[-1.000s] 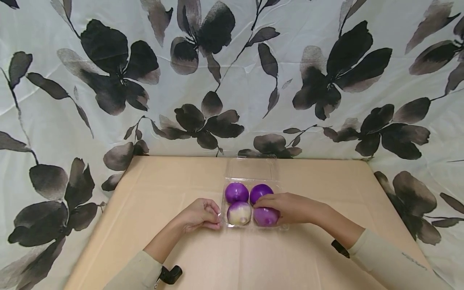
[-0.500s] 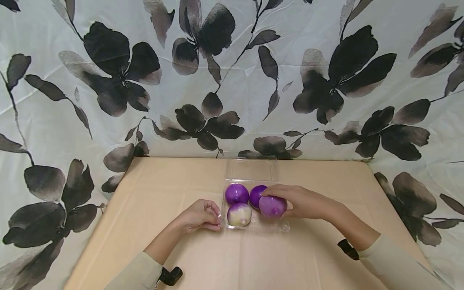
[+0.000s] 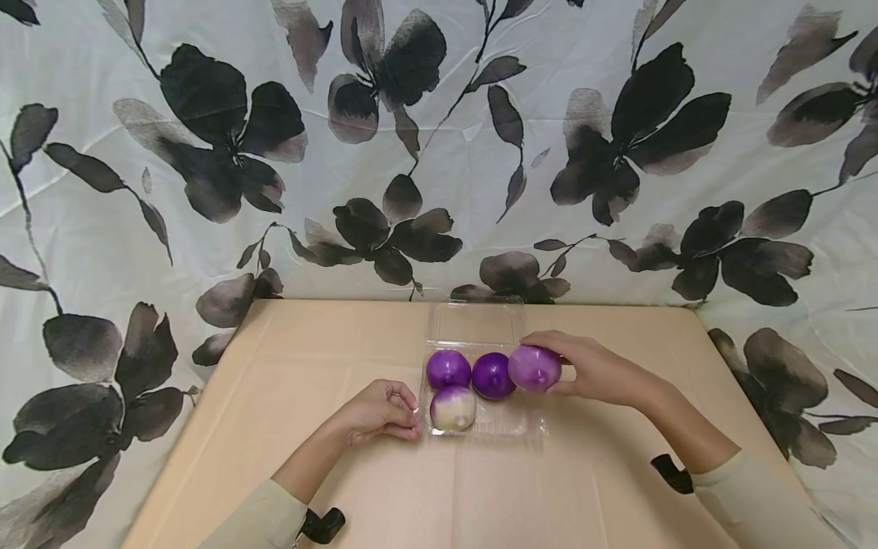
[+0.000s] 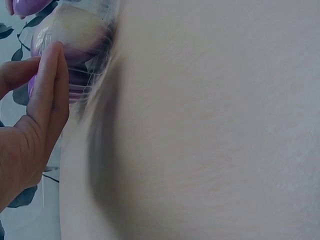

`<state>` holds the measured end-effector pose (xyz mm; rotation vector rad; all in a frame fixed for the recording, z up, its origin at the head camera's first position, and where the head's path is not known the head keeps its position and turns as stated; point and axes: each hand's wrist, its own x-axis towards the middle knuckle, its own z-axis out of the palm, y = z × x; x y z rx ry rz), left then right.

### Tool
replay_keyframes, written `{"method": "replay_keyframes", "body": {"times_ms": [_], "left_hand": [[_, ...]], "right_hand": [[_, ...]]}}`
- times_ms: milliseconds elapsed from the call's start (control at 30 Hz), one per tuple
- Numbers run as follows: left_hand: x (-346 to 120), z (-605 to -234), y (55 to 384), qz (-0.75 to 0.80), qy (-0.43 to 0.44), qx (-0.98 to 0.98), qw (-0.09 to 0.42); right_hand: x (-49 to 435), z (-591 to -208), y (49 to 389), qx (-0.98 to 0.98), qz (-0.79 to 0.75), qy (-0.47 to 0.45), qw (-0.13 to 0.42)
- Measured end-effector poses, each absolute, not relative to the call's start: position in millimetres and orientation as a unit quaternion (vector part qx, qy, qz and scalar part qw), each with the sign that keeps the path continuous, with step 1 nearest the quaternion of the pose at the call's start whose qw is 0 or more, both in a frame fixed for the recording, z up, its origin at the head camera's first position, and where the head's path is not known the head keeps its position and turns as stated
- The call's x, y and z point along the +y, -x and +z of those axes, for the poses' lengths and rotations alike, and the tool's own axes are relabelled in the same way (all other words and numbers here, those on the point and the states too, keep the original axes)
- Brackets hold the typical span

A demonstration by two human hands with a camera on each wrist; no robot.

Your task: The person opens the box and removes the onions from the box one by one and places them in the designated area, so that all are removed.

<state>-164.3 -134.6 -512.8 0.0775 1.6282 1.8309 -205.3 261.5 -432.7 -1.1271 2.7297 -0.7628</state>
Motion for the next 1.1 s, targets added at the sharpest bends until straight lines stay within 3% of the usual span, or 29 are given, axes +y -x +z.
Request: {"method": "replay_keyframes", "body": {"times_ms": [1100], "left_hand": [[-131.5, -513.4, 154.1, 0.705, -0.025, 0.625, 0.334]], "right_hand": [[337.5, -450.9, 258.4, 0.896, -0.392, 0.207, 0.014]]}}
